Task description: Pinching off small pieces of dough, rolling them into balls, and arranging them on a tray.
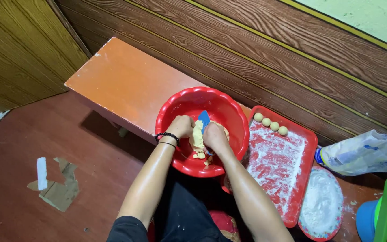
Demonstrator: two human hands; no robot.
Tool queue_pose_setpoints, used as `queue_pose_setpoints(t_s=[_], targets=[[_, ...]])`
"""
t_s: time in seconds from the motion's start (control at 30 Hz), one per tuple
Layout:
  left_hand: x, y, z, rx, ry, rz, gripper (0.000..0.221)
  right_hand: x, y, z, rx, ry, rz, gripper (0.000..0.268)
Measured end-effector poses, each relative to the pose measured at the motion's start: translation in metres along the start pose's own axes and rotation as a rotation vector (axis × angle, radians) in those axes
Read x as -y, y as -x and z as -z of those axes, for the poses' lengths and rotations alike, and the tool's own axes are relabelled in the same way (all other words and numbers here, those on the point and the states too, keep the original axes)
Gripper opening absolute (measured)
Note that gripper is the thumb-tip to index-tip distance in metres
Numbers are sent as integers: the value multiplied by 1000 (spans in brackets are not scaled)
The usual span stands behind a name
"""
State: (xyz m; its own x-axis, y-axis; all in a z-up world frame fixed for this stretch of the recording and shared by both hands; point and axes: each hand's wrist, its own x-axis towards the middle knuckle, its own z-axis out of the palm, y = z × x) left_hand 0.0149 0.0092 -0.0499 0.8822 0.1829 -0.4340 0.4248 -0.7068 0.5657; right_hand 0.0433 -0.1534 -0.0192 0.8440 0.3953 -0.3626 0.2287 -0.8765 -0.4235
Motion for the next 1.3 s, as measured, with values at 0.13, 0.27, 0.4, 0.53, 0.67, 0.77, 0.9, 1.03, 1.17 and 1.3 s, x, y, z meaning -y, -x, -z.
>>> queue_pose_setpoints(t_s=[0.13,0.27,0.4,0.53,0.67,0.77,0.9,1.03,1.17,1.3], targets=[[-7,15,8,-12,12,39,26,-29,-20,-19,49,17,-49,40],[-26,35,24,-10,-70,54,17,0,44,37,105,-99,-75,41],[-17,26,18,2,-24,56,19,-1,14,10,183,142,0,37],[-13,20,15,-8,-4,75,17,-13,-4,-19,80,-163,-64,45],[-19,23,23,-12,-5,100,20,-2,17,-3,150,-84,-77,42],[-22,27,25,18,-18,124,26,-5,25,-3,191,-59,-92,42],[-20,18,20,52,-64,138,31,-11,-4,-32,194,-62,-65,40],[-20,17,17,49,-42,170,37,14,34,-3,155,-125,-76,38],[-17,8,14,46,-14,216,35,14,49,14,210,-96,-30,40],[-28,25,26,83,-9,244,33,44,101,62,279,-75,-56,43]])
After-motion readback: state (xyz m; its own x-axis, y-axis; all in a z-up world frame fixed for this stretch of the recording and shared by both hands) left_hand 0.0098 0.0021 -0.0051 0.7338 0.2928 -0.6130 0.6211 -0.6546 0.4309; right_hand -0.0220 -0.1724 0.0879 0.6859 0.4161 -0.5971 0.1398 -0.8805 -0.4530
